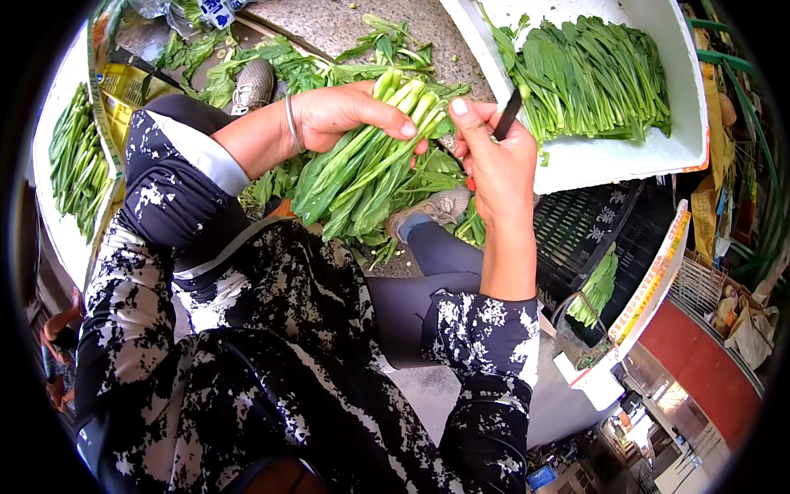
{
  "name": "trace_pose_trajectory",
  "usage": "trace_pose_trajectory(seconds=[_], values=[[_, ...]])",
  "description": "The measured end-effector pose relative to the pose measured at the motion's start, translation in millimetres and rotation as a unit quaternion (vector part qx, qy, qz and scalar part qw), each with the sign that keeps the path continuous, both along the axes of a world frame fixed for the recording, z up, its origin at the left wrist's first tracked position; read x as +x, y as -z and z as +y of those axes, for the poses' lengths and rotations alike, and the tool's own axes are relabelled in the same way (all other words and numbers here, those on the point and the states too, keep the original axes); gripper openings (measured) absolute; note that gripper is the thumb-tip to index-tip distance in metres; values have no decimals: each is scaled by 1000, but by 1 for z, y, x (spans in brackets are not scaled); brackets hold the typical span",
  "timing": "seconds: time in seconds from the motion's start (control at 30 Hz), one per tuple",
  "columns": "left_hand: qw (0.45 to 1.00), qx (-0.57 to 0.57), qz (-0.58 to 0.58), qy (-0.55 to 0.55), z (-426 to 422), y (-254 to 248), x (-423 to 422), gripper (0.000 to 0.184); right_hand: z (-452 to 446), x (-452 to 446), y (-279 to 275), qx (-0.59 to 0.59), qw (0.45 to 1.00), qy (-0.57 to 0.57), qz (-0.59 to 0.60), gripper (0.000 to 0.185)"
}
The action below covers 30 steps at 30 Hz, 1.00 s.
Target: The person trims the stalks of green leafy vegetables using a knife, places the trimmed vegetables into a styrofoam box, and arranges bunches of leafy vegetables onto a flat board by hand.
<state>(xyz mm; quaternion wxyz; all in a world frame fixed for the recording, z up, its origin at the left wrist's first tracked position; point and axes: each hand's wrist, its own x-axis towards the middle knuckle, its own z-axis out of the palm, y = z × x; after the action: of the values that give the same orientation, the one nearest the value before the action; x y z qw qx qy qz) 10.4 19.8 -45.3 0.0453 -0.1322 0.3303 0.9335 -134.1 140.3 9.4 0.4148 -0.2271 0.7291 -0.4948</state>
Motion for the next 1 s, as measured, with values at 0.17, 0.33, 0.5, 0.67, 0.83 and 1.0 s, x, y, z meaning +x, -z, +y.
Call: trace_pose_trajectory(seconds=[0.17,0.33,0.5,0.67,0.83,1.0], values=[[999,-48,-13,-14,2,8,-3,24,0,8,-2,51,996,-50,46,27],[998,-55,-5,-25,2,7,-4,24,2,7,5,67,997,-41,9,24],[999,-27,-16,-10,1,3,-2,22,2,8,4,44,998,-35,-5,13],[1000,0,-6,-25,-6,11,-2,25,7,-16,-18,15,997,-19,-69,8],[1000,16,-12,-10,-6,12,-2,27,13,-20,-5,141,965,-107,196,27],[999,28,-24,-13,0,8,-2,19,-8,6,-8,40,997,-44,58,43]])
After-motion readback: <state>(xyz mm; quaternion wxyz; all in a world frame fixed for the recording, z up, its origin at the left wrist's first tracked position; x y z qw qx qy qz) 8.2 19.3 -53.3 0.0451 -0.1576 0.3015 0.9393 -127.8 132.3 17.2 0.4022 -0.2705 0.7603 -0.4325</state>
